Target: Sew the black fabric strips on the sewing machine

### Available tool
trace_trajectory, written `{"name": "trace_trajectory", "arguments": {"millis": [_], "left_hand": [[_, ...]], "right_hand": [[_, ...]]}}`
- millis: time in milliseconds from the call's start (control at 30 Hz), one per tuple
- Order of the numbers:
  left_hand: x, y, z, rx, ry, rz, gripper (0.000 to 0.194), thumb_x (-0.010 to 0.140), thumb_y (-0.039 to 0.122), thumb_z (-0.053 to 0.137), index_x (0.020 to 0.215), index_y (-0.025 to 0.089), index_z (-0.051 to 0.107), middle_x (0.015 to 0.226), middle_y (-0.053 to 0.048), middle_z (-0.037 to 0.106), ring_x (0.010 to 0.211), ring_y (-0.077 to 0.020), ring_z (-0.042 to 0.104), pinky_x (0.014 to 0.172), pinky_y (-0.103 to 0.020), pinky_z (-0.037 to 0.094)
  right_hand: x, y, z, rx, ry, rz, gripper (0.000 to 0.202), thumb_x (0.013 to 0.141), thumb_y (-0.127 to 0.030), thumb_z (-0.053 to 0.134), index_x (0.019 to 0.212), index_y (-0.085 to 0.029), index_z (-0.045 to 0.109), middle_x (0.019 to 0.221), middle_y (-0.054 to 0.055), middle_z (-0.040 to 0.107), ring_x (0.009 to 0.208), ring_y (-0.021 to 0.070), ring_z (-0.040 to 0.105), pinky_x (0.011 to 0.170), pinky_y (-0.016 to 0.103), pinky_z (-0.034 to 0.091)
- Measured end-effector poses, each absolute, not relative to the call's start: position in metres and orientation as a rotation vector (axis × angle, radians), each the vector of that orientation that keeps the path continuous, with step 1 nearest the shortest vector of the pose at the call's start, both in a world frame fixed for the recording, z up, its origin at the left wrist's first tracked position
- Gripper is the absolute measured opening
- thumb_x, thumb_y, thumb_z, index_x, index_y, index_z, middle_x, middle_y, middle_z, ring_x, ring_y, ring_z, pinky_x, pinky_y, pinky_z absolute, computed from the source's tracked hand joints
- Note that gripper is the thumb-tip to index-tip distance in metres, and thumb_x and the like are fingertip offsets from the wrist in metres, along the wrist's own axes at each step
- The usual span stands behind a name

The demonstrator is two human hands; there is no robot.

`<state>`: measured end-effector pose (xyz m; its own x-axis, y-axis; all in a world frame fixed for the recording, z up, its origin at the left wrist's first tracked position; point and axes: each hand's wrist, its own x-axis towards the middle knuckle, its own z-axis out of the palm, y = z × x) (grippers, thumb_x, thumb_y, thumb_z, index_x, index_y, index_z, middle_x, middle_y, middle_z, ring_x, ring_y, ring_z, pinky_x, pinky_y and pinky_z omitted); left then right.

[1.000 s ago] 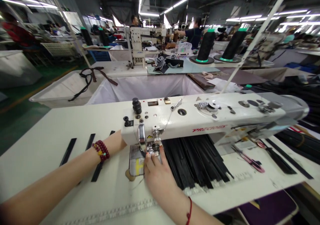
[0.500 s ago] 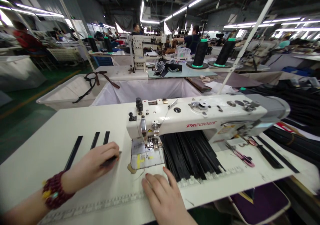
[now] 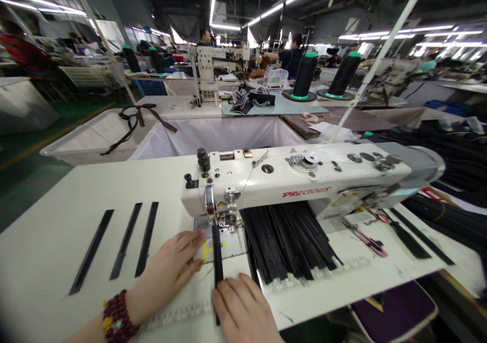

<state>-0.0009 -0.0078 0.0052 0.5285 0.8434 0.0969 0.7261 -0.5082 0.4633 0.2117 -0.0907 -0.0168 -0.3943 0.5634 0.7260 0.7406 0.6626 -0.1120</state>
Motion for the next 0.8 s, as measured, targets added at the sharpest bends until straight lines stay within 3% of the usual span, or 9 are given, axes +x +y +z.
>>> {"name": "trace_trajectory", "arguments": {"millis": [133,400,800], "left_hand": [[0.000,-0.003,-0.008,2.719,1.171,0.278,0.048,0.090,0.030,0.059,0.136,0.020,0.052,0.147,-0.011,0.052,0.135,-0.0304,0.046,0.110,-0.056,0.041],[0.008,0.009,-0.006,2.787,1.209,0.168,0.049,0.093,0.043,0.055,0.135,0.018,0.054,0.142,-0.013,0.057,0.133,-0.0319,0.048,0.110,-0.058,0.040],[0.012,0.010,-0.006,2.769,1.263,0.181,0.045,0.092,0.038,0.058,0.132,0.016,0.056,0.134,-0.013,0.063,0.128,-0.0317,0.051,0.111,-0.056,0.038]], "right_hand": [[0.202,-0.082,-0.028,-1.043,-2.049,-0.302,0.046,0.105,-0.017,0.028,0.091,-0.017,0.072,0.087,0.001,0.075,0.089,0.0135,0.065,0.119,0.034,0.021],[0.202,-0.079,-0.030,-1.169,-2.054,-0.203,0.042,0.105,-0.021,0.030,0.100,-0.016,0.071,0.095,0.003,0.075,0.097,0.0161,0.065,0.120,0.041,0.016],[0.198,-0.077,-0.031,-1.220,-2.062,-0.180,0.041,0.105,-0.022,0.029,0.104,-0.018,0.070,0.095,0.003,0.075,0.097,0.0168,0.065,0.122,0.045,0.008]]}}
